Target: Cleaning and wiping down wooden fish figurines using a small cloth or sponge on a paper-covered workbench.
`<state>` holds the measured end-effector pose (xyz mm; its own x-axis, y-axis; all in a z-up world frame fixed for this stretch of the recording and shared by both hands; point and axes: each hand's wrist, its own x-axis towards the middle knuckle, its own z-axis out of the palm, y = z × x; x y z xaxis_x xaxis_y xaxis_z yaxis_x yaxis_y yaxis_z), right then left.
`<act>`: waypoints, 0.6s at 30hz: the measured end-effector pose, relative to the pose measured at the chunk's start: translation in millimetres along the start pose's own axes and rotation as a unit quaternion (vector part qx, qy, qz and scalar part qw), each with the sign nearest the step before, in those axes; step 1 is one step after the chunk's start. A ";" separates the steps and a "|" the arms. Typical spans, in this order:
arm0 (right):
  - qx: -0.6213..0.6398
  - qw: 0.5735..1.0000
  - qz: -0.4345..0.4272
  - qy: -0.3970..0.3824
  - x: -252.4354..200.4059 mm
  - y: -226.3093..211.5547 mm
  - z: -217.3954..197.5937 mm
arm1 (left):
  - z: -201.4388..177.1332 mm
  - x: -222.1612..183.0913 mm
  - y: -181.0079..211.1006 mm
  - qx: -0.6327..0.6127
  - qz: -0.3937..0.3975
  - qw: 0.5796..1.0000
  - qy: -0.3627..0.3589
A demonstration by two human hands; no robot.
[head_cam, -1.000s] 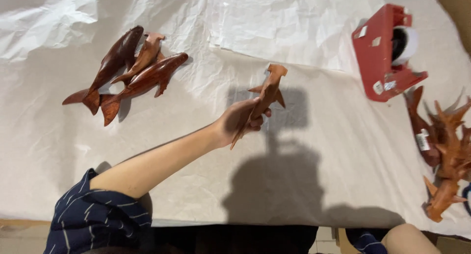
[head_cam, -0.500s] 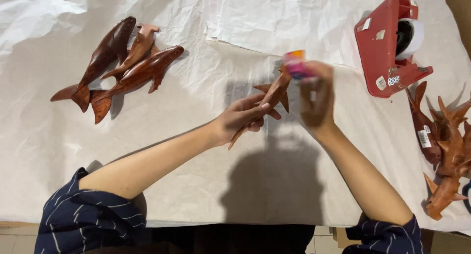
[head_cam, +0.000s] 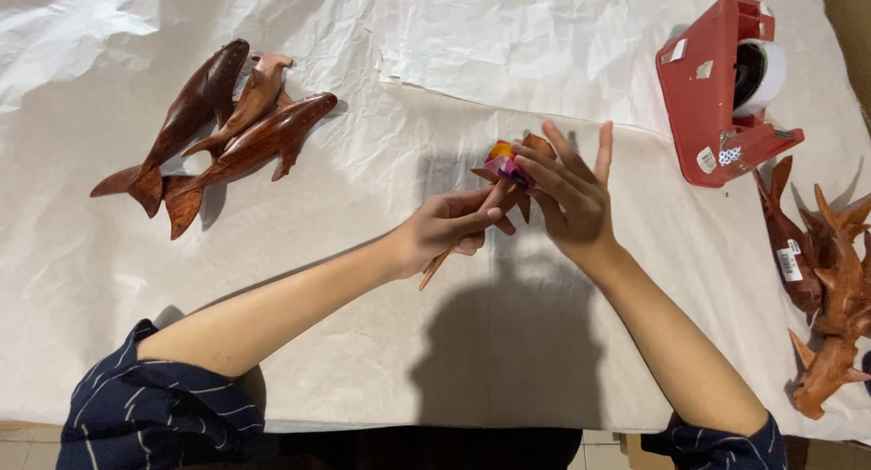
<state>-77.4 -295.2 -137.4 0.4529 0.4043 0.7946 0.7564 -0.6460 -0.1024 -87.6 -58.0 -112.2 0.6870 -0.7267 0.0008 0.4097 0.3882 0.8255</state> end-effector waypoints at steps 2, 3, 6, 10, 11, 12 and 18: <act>0.024 1.000 -0.003 -0.011 5.3 -0.5 -5.6 | -0.1 0.2 2.0 0.007 -0.026 1.000 -0.002; 0.024 1.000 -0.004 -0.012 5.8 -5.2 -8.3 | 2.0 -2.2 6.5 0.006 -0.025 1.000 -0.002; 0.072 0.997 0.002 -0.021 12.2 -15.4 -13.3 | 7.7 -6.1 23.4 0.058 -0.056 0.996 -0.025; 0.178 0.983 0.010 -0.038 12.9 -21.0 -10.9 | 13.2 -6.9 35.8 0.084 -0.092 0.991 -0.049; 0.190 0.981 0.014 -0.032 11.1 -21.1 -9.4 | 13.6 -6.8 37.3 0.081 -0.103 0.990 -0.053; 0.189 0.981 0.014 -0.031 13.1 -25.4 -10.7 | 17.4 -7.7 38.1 0.082 -0.104 0.990 -0.053; 0.201 0.963 0.172 0.060 11.1 -37.8 -15.9 | -37.5 15.8 -17.1 -0.128 -0.048 0.988 -0.071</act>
<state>-108.4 -276.6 -115.3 0.6697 0.1187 0.7331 0.7037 -0.4168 -0.5754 -61.3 -54.9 -147.5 0.5534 -0.8326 0.0233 0.6205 0.4308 0.6553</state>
